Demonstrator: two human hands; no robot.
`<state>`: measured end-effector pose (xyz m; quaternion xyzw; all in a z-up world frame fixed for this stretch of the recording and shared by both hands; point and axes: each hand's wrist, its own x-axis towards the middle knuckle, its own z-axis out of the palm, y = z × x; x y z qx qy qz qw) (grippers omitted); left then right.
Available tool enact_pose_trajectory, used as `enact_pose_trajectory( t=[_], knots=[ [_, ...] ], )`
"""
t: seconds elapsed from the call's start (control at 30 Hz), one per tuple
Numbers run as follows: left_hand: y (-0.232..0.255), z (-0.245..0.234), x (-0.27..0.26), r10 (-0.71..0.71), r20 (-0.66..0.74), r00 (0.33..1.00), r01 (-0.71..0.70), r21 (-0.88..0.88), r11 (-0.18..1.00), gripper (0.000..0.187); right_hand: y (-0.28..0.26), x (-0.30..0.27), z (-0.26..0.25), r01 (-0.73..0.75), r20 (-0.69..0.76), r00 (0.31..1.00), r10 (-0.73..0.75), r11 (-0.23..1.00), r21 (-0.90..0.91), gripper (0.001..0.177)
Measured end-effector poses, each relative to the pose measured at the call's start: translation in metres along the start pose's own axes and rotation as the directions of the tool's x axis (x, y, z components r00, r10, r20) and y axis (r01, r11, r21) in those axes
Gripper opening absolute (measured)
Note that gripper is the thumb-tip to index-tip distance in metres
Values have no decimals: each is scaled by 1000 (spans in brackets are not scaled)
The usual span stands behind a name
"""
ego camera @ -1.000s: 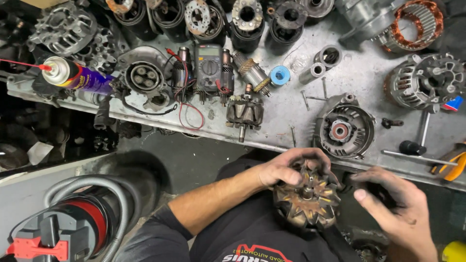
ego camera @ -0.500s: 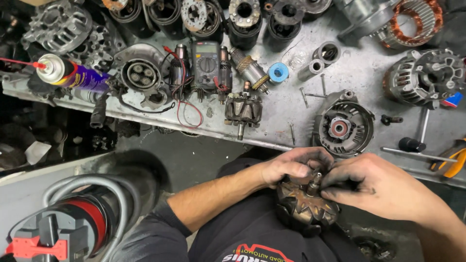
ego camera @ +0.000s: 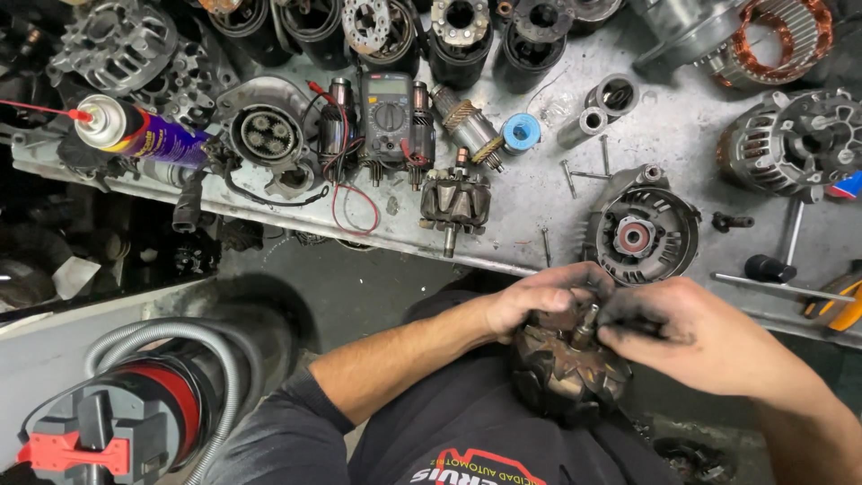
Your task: The person works on a lathe and then moves to a workbench to disassemble a mechanical component. They use pliers and a screwdriver to remove parts from a rotor-like object, placing the removed pieces on the table among other tools and parts.
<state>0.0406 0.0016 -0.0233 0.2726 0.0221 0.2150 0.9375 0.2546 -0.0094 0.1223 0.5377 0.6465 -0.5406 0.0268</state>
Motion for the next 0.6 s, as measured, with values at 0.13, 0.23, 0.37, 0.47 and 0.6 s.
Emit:
enact_pose_trajectory(
  t=[0.13,0.23,0.37,0.47,0.6],
  knots=[
    [-12,-11,-4,-15,-13,1000,13,-138,990,88,35,-12,0,-8,-145,989,35,983,181,17],
    [-21,-20,-7,12,-2,1000,-12,-262,965,90,55,-22,4,19,-223,974,33,974,227,17],
    [-41,-44,-15,77,18,997,-59,-471,880,88,99,-35,33,118,-344,939,-8,947,300,16],
    [-23,-30,-15,85,46,995,-51,-503,863,85,117,-39,60,174,-454,890,39,892,418,16],
    [-13,-23,-14,88,138,986,-8,-496,868,80,123,-45,76,179,-498,862,97,860,477,14]
  ],
)
